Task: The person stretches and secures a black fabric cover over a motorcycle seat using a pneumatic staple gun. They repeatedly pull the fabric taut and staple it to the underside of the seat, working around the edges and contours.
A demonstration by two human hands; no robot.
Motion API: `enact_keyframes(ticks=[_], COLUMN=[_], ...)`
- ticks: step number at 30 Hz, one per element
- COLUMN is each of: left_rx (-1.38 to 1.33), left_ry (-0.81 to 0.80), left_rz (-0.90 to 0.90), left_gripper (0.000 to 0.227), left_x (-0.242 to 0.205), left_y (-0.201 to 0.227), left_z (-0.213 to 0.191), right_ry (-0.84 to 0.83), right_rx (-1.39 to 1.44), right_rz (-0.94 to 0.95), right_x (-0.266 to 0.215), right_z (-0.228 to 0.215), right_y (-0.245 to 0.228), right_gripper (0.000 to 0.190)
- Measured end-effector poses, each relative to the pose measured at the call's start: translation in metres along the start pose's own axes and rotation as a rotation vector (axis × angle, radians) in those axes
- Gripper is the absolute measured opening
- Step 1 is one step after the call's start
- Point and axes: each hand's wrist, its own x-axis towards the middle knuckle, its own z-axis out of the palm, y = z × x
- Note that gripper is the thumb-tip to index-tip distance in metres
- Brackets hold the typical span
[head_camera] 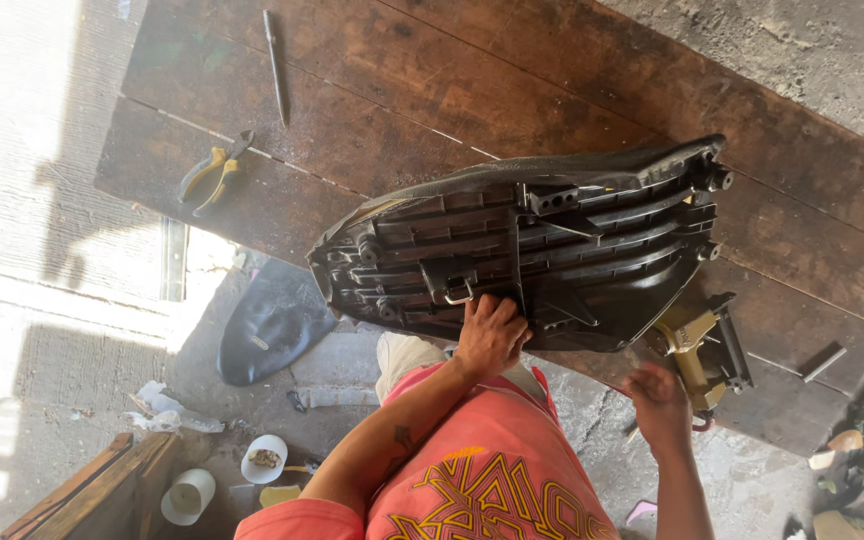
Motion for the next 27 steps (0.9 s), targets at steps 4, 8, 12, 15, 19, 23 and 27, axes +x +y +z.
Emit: enact_keyframes(ticks=[4,8,12,15,19,23,27], left_rx=[0.003,-0.01,0.025,0.047,0.052,0.054,0.019], left_ry=[0.033,0.026,0.033,0.015,0.009,-0.007,0.022], left_rz=[0.015,0.019,0.028,0.024,0.027,0.043,0.067], left_gripper=[0.012,0.012,0.014,0.015,0.014,0.013,0.012], left_x=[-0.002,-0.004,-0.005,-0.006,-0.007,-0.006,-0.011], left_y=[0.002,0.001,0.0,0.001,0.0,-0.002,-0.007], left_z=[0.0,0.002,0.004,0.007,0.009,0.008,0.008], right_ry=[0.323,0.278,0.224,0.17,0.055,0.126,0.01], right_rx=[-0.582,-0.693,-0.745,-0.712,-0.696,-0.644,-0.525], right_rz=[-0.101,0.05,0.001,-0.06,0.003,0.023,0.176], right_x=[0.02,0.04,0.049,0.064,0.089,0.086,0.032], right_z=[-0.017,-0.032,-0.03,-0.029,-0.033,-0.038,-0.04], right_y=[0.006,0.02,0.027,0.018,-0.001,-0.004,0.016], right_gripper=[0.087,0.122,0.118,0.121,0.11,0.096,0.053])
